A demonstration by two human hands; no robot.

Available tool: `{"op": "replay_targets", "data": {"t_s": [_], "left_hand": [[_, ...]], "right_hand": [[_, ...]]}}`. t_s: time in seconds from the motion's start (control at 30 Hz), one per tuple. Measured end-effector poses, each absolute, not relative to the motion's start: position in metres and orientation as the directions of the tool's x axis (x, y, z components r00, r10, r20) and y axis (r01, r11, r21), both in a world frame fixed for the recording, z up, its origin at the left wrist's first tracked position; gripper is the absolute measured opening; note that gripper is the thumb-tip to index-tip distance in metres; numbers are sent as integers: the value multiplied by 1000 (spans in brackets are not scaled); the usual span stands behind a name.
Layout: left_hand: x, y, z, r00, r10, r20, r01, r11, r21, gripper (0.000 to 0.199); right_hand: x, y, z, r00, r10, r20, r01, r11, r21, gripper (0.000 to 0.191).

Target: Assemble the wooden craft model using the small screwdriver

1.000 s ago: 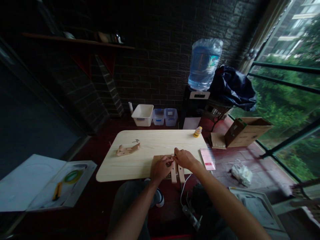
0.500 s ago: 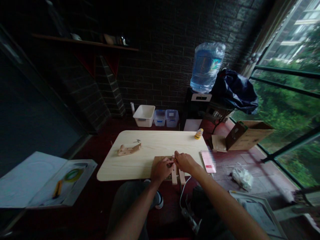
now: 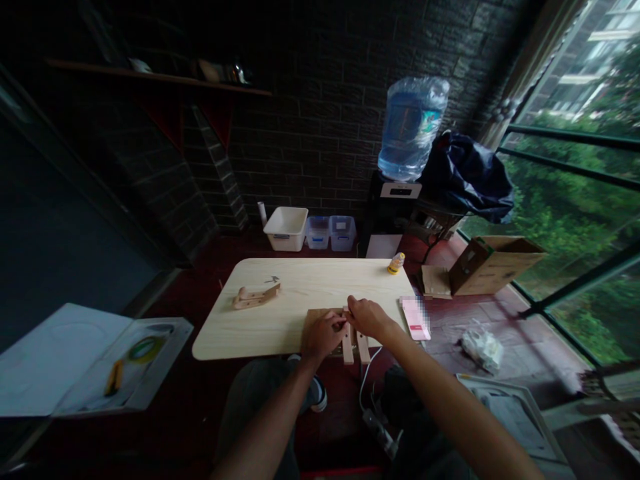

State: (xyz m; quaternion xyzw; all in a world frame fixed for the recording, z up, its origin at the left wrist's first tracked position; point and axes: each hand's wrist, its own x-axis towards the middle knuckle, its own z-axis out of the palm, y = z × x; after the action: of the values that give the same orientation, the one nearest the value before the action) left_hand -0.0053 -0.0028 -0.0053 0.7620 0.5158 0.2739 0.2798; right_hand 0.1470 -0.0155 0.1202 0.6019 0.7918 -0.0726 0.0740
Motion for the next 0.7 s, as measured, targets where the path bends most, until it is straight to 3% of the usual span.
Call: {"op": "replay_targets", "data": {"t_s": [0.37, 0.7], "left_hand": [[-5, -2, -4, 306, 943, 132, 654, -309, 691, 13], [-5, -1, -5, 317, 942, 107, 629, -293, 720, 14]], "right_hand": [[147, -18, 130, -346, 914, -213, 936, 352, -10, 26], [141, -16, 125, -233, 951, -203, 970, 242, 16, 30]]}}
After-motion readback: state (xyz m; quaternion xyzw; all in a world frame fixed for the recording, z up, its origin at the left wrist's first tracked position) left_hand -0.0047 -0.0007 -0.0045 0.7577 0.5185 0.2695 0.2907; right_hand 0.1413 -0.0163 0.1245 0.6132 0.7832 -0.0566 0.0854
